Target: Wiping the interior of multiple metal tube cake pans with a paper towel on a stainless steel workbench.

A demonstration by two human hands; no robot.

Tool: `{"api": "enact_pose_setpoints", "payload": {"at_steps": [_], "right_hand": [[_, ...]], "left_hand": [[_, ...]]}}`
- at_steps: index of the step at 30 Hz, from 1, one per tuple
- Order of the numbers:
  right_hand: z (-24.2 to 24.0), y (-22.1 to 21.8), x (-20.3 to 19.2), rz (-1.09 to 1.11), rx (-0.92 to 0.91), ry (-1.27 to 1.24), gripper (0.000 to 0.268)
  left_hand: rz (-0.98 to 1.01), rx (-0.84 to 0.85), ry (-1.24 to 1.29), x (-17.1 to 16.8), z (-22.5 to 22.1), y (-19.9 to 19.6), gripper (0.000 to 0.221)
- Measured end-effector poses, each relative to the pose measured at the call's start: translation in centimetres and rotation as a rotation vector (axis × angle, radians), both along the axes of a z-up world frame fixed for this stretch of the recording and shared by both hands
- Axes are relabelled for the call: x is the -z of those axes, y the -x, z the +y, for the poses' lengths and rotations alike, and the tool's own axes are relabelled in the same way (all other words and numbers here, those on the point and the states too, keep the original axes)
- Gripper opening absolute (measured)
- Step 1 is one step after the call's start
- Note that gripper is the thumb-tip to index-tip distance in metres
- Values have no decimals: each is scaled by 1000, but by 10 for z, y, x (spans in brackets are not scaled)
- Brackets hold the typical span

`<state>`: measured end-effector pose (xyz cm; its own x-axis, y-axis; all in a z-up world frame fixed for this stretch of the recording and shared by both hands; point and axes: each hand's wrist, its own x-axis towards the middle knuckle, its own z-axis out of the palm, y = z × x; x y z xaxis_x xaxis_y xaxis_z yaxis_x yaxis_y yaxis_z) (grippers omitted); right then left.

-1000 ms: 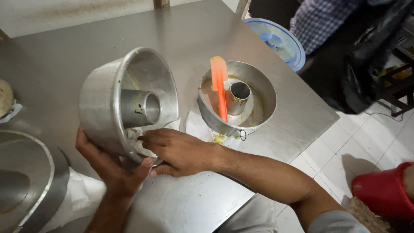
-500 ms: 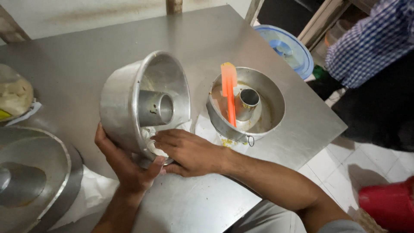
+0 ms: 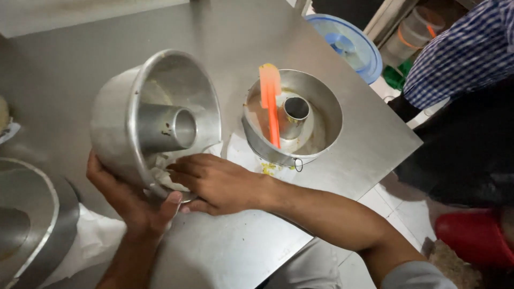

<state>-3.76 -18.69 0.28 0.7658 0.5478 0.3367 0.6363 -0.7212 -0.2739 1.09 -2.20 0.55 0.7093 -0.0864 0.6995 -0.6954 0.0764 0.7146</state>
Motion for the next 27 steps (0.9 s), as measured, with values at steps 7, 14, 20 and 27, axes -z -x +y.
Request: {"api": "enact_pose_setpoints", "payload": {"at_steps": [7, 14, 20, 27], "right_hand": [[5, 2, -1, 8, -96, -158, 70], [13, 25, -25, 221, -110, -432, 88], [2, 2, -2, 84, -112, -145, 69], [-1, -1, -1, -79, 47, 43, 64]], "left_hand": [[-7, 4, -23, -5, 2, 2, 106], [1, 58, -33, -13, 2, 5, 106], [-42, 59, 57, 5, 0, -7, 107], [57, -23, 47, 7, 5, -1, 109]]}}
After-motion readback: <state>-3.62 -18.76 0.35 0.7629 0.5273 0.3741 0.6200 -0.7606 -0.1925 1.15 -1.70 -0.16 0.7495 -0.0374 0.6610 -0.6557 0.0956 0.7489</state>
